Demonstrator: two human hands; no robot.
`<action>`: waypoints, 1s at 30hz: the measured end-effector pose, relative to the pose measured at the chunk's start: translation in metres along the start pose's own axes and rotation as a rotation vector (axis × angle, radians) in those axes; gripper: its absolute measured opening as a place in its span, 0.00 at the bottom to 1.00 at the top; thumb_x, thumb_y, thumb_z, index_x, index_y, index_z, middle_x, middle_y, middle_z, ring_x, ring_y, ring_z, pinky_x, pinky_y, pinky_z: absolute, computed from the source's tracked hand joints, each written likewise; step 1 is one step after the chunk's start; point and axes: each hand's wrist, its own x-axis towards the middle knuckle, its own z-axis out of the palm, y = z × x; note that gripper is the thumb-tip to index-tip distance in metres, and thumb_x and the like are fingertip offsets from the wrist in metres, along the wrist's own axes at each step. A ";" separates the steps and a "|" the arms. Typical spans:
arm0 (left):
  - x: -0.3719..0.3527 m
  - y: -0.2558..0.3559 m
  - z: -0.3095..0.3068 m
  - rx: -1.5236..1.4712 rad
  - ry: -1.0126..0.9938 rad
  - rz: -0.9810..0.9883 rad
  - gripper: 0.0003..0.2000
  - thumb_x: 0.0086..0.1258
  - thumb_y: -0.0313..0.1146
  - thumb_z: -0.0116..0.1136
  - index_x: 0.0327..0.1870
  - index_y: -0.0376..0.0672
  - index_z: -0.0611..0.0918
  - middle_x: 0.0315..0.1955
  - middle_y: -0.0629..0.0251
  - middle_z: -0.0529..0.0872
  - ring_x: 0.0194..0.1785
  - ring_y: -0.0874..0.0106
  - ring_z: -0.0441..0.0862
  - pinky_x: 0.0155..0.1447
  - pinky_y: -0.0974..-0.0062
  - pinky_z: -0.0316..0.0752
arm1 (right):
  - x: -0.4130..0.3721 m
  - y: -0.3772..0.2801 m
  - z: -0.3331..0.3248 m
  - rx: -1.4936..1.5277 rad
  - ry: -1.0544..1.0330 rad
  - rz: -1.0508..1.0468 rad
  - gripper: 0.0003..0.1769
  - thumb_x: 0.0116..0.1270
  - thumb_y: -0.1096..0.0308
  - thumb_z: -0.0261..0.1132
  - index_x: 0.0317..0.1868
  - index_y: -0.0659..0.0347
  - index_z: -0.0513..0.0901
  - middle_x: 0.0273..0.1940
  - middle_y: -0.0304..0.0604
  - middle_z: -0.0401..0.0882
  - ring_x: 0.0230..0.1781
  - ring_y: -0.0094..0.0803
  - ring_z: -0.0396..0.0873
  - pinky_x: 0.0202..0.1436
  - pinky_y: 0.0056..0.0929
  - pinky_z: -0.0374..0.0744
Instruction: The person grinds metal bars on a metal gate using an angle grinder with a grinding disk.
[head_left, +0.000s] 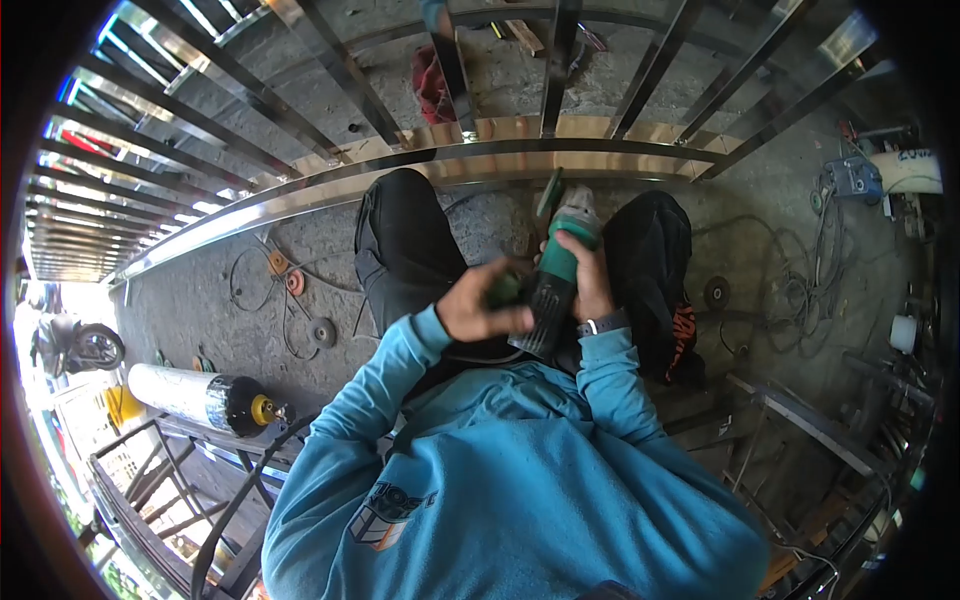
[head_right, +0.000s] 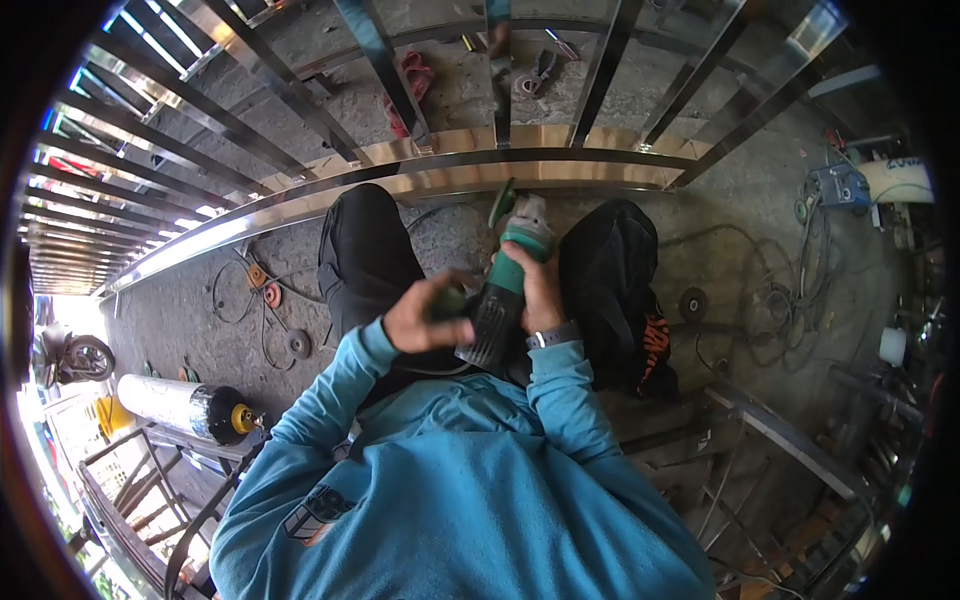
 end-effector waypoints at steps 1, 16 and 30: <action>-0.002 -0.006 0.009 0.118 0.024 0.222 0.37 0.60 0.41 0.79 0.68 0.35 0.74 0.46 0.54 0.85 0.41 0.63 0.87 0.51 0.67 0.82 | -0.010 -0.006 0.009 0.072 -0.027 -0.041 0.22 0.66 0.65 0.74 0.55 0.63 0.77 0.36 0.49 0.85 0.32 0.41 0.87 0.36 0.39 0.88; 0.037 0.005 0.031 0.586 0.162 0.873 0.26 0.58 0.49 0.76 0.55 0.47 0.86 0.38 0.64 0.80 0.35 0.64 0.82 0.32 0.65 0.79 | -0.032 -0.055 -0.017 0.139 0.166 0.091 0.17 0.72 0.59 0.69 0.52 0.60 0.78 0.40 0.46 0.83 0.38 0.39 0.85 0.43 0.40 0.87; 0.052 0.005 0.050 0.434 0.062 0.607 0.32 0.46 0.59 0.76 0.48 0.46 0.81 0.46 0.63 0.80 0.46 0.58 0.83 0.49 0.59 0.83 | -0.040 -0.081 0.001 -0.410 0.464 -0.106 0.28 0.65 0.72 0.75 0.61 0.59 0.69 0.38 0.48 0.82 0.29 0.39 0.85 0.31 0.38 0.87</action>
